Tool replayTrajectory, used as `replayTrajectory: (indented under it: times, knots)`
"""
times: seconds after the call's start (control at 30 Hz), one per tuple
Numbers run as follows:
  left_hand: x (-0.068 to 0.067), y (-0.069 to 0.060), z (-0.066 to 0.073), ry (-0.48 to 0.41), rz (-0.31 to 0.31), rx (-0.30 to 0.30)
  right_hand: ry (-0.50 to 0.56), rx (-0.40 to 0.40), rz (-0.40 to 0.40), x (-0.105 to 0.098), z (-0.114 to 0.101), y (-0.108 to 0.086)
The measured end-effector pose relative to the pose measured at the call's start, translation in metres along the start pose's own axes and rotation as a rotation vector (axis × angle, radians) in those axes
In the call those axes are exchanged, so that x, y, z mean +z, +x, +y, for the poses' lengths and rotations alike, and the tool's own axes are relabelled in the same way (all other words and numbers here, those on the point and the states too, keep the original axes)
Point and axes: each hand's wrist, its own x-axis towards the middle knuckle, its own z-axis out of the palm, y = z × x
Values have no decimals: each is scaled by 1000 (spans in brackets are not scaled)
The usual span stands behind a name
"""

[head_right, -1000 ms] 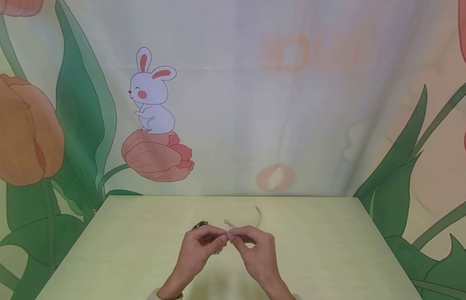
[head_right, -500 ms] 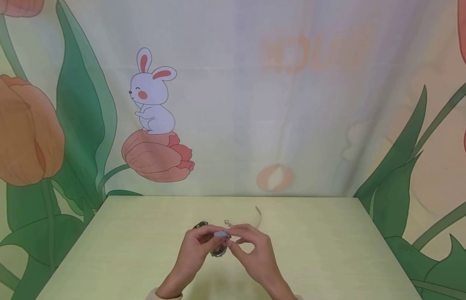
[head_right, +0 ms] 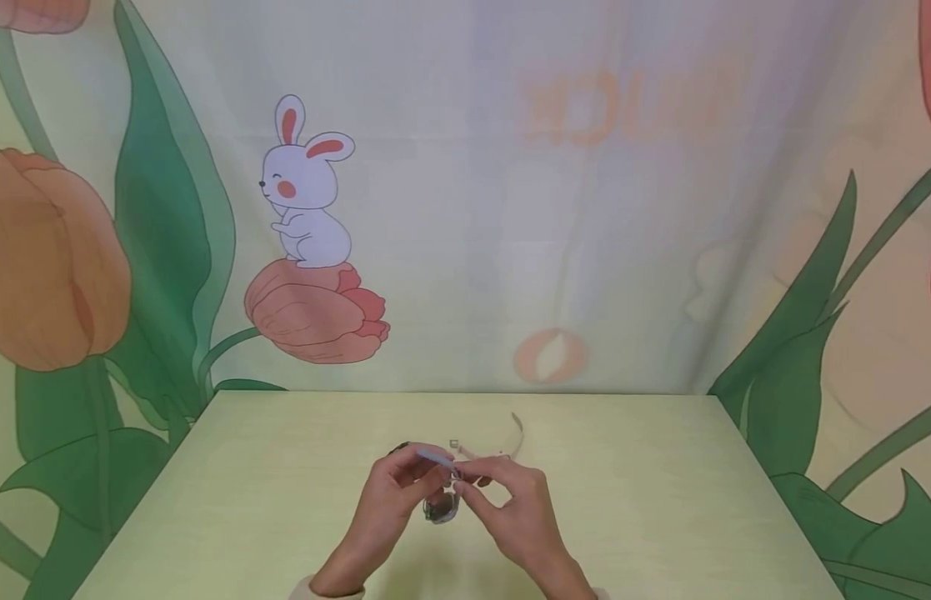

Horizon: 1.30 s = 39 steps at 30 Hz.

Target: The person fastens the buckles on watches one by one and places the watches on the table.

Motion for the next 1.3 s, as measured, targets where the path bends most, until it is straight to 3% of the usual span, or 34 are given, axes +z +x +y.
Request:
replayTrajectory:
  times: [0.2, 0.3, 0.57, 1.07, 1.3]
  knots:
    - [-3, -5, 2, -107, -57, -13, 82, 87, -9, -1, -6, 1]
    - [-3, -5, 2, -144, -71, -25, 111, 79, -8, -3, -8, 1]
    - [-6, -5, 0, 77, -17, -48, 103, 57, 0, -3, -8, 3]
    - [-3, -4, -1, 97, 20, -48, 138, 38, 43, 2, 0, -2]
    - [-3, -5, -2, 131, 45, 1, 41, 45, 20, -1, -2, -3]
